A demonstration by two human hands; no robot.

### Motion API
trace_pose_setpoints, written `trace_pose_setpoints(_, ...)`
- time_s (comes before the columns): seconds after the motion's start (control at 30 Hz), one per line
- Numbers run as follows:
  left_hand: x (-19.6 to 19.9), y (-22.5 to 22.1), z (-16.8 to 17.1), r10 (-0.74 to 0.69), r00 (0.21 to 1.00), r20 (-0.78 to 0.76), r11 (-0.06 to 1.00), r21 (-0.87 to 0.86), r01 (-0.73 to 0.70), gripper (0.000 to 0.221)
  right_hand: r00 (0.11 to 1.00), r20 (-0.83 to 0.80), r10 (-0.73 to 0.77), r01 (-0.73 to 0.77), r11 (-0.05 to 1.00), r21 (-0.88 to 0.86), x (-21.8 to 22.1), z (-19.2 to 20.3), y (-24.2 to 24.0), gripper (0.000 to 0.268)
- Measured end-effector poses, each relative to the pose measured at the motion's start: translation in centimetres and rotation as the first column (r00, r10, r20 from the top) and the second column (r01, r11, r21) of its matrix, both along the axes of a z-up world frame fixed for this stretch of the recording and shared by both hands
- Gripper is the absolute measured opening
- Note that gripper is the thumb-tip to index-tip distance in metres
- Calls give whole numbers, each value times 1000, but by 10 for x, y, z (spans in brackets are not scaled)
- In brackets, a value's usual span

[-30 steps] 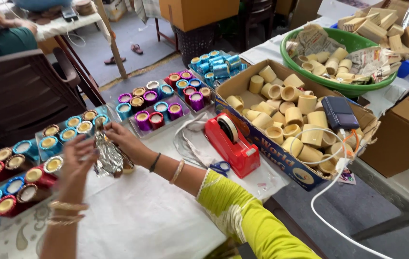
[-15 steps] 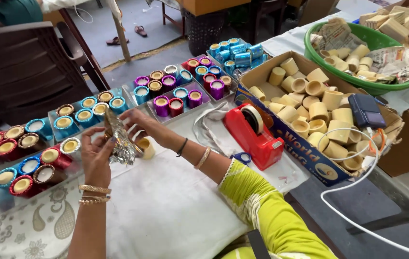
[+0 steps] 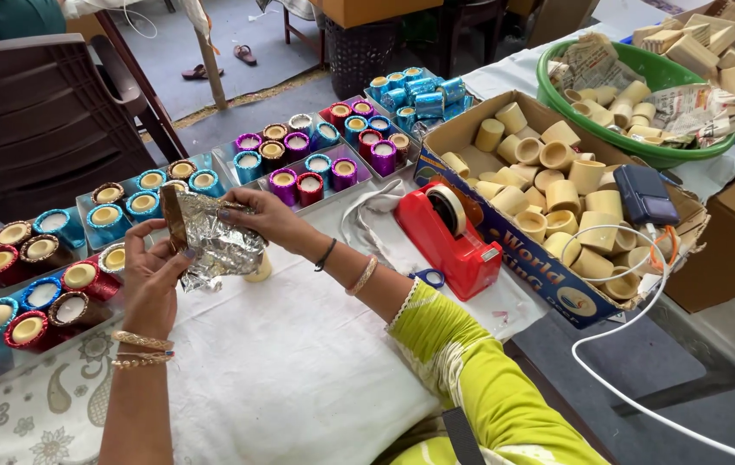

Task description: The recorder is wrapping small cylindrical containers with decorative foil and securing them with tape at a packaging station.

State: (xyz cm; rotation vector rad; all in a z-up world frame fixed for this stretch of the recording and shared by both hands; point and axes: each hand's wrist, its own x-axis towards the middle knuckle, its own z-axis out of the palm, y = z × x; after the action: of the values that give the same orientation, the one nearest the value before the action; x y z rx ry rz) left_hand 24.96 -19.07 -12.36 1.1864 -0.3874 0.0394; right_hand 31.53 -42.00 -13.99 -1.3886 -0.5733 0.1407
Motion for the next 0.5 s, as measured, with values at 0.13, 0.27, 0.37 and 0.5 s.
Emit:
trace_pose_setpoints(0.13,4,5,-7,-23,1000,-15,998,66,24,66,976,172,-131,143,988,-61,3,4,-9,23)
trace_pose_setpoints(0.27,7,5,-10,-11,1000,-19,996,85,12,70,980,141,-137,137,990,8,2,27,-27,22)
trace_pose_setpoints(0.37,-1,3,-3,-30,1000,-9,999,43,30,70,981,137,-139,133,990,53,8,33,-37,21)
trace_pose_setpoints(0.5,-1,3,-3,-54,998,42,998,40,52,70,977,121,-176,161,979,121,4,38,-40,20)
